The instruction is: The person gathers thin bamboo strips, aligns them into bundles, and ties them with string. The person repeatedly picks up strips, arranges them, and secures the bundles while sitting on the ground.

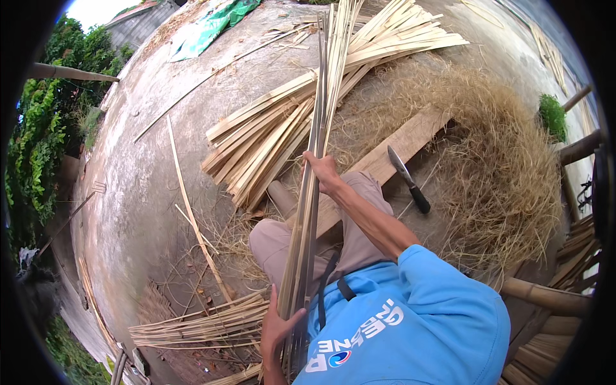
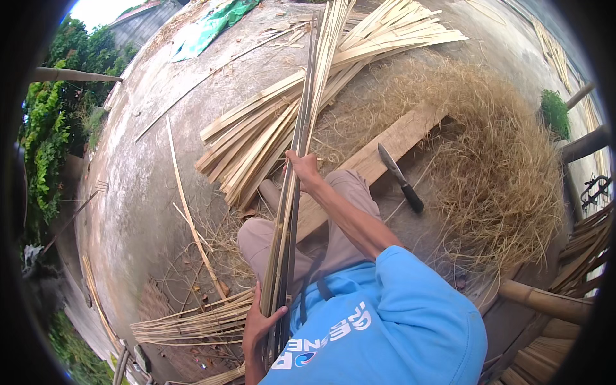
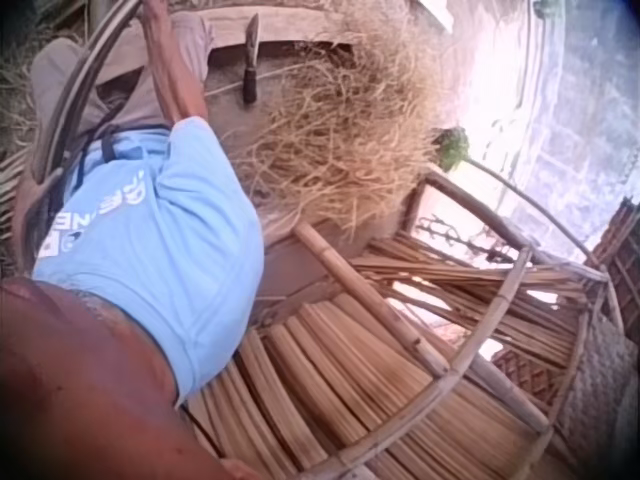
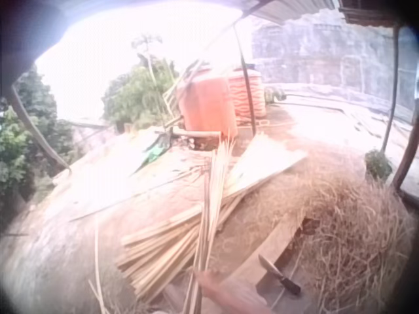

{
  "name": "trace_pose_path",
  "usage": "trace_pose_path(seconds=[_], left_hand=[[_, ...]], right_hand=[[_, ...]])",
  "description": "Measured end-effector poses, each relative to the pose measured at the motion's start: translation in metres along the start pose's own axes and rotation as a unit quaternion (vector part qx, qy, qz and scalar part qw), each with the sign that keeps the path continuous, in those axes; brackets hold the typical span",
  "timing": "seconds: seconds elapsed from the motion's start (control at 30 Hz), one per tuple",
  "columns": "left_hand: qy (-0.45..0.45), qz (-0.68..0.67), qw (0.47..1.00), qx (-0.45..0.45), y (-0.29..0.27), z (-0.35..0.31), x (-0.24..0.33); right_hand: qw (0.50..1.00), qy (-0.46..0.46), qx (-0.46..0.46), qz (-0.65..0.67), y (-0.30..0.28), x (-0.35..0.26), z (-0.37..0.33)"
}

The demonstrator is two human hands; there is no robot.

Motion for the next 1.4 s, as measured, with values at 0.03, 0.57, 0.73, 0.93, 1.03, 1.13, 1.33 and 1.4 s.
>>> trace_pose_path(seconds=[0.03, 0.57, 0.73, 0.93, 1.03, 1.13, 1.33, 1.4], left_hand=[[0.036, 0.007, 0.999, 0.010, -0.004, 0.006, -0.006], [0.030, -0.086, 0.985, -0.146, 0.046, 0.172, 0.026], [0.115, -0.047, 0.981, -0.148, 0.069, 0.187, 0.091], [-0.043, -0.269, 0.933, -0.233, 0.063, 0.200, 0.050], [-0.168, -0.443, 0.830, -0.295, 0.047, 0.201, 0.032], [-0.133, -0.330, 0.912, -0.204, 0.057, 0.198, 0.016], [0.113, -0.134, 0.984, -0.019, 0.070, 0.200, 0.008], [0.165, -0.062, 0.983, 0.044, 0.069, 0.199, 0.010]], right_hand=[[1.000, 0.005, -0.001, 0.004, 0.006, -0.005, 0.001], [0.960, 0.060, 0.029, -0.271, -0.093, -0.004, 0.034], [0.962, -0.050, 0.054, -0.261, -0.123, 0.042, 0.018], [0.926, -0.135, 0.034, -0.350, -0.108, 0.024, -0.001], [0.890, -0.174, 0.037, -0.420, -0.112, 0.018, -0.002], [0.804, -0.195, 0.129, -0.547, -0.111, 0.015, -0.014], [0.781, -0.316, 0.151, -0.517, -0.090, 0.020, -0.040], [0.763, -0.257, 0.088, -0.586, -0.077, 0.015, -0.055]])
Point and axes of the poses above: each hand's wrist, its own z-axis towards the middle knuckle, its own y-axis out of the palm, x = y × z, the point moved 1 cm from there along z, towards the middle knuckle, and after that the axes turned 14 degrees about -z, right-handed, at the moved point
